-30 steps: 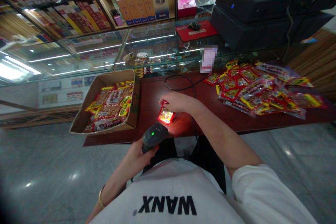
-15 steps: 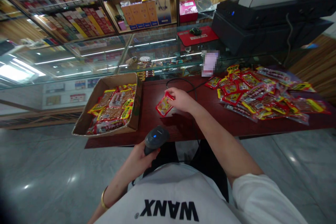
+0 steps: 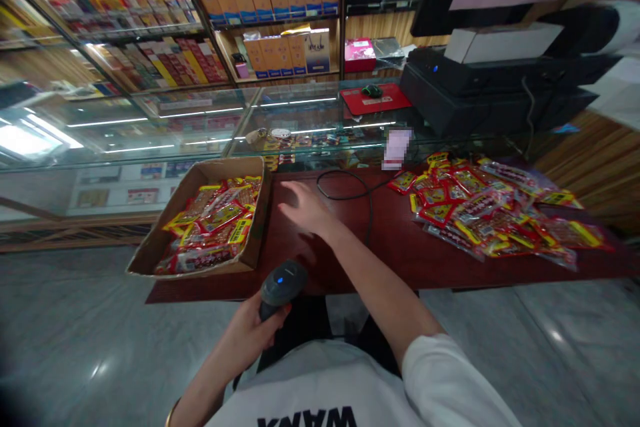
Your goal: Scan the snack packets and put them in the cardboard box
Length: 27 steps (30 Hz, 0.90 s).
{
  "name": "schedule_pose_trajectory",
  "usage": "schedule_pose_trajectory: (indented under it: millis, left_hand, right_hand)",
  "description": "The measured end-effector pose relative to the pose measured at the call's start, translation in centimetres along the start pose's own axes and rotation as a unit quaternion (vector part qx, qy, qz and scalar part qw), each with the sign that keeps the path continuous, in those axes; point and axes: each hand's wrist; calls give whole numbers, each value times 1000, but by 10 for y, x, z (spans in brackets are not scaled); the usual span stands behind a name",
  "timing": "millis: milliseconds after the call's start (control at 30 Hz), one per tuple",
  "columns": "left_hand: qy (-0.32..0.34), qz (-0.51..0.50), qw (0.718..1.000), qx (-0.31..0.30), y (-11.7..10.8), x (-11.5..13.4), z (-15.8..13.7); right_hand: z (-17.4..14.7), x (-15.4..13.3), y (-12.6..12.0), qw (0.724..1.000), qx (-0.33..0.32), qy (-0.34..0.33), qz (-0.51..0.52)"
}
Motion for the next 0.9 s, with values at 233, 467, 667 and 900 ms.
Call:
schedule_pose_trajectory:
  millis: [233, 467, 667, 900]
  left_hand:
    - [-8, -13, 999, -42, 11, 3, 23]
    - [5, -4, 998, -62, 22, 17, 41]
    - [15, 10, 997, -75, 26, 17, 49]
    - [12, 0, 997, -78, 27, 14, 49]
  right_hand:
    - [-22, 192, -94, 891, 203, 322, -248]
    - [-31, 248, -106, 865, 167, 375, -289]
    - [-48, 231, -80, 884, 187, 313, -292]
    - [-75, 203, -43, 923, 184, 203, -272]
Point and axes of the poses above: each hand's wrist, its own z-axis towards the middle knuckle, its own y-axis out of the palm, x = y × z, and after that the axes turned 11 degrees about y, right-handed
